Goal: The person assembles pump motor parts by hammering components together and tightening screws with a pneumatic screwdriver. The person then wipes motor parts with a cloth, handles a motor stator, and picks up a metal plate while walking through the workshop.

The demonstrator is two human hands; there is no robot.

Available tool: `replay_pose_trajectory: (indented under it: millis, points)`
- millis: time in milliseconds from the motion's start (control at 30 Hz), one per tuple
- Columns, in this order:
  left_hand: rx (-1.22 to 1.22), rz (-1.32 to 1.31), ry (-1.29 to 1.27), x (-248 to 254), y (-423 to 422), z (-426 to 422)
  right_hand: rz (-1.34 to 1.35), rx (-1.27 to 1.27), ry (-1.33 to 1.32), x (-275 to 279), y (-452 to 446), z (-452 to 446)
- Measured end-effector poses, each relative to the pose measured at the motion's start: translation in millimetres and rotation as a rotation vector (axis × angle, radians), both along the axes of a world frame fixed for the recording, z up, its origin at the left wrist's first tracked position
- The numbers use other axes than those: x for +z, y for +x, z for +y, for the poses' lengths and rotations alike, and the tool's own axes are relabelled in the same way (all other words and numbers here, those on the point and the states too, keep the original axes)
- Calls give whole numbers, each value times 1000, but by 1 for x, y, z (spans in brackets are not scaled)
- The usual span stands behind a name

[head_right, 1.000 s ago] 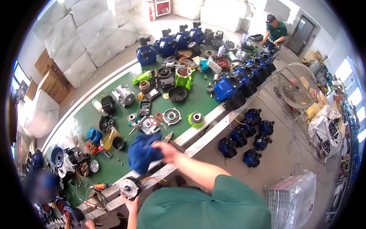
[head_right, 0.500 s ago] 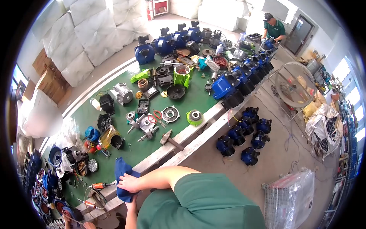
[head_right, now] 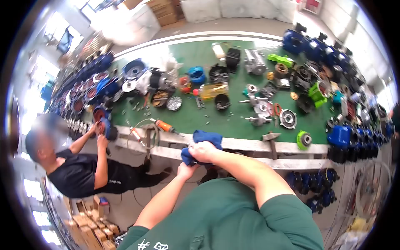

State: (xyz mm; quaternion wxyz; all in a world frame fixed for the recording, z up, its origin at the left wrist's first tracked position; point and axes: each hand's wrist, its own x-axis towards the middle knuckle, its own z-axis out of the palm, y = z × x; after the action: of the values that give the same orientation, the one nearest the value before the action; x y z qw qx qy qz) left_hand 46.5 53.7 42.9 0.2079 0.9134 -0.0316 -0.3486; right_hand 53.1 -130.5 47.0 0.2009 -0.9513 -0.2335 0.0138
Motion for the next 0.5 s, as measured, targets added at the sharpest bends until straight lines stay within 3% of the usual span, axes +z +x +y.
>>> replay_pose_trajectory:
  millis: [100, 167, 300, 433, 500]
  points:
    - [24, -28, -83, -13, -2, 6, 35, 28, -44, 8, 2, -4]
    - [-41, -46, -2, -23, -1, 7, -93, 41, 94, 25, 0, -10]
    - [-22, -105, -112, -5, -3, 4, -279, -223, 402, 85, 11, -29]
    - [90, -70, -418, -36, 2, 19, 178, -590, 741, 61, 5, -82]
    - [215, -170, -510, -32, 2, 20, 216, -655, 693, 33, -12, -101]
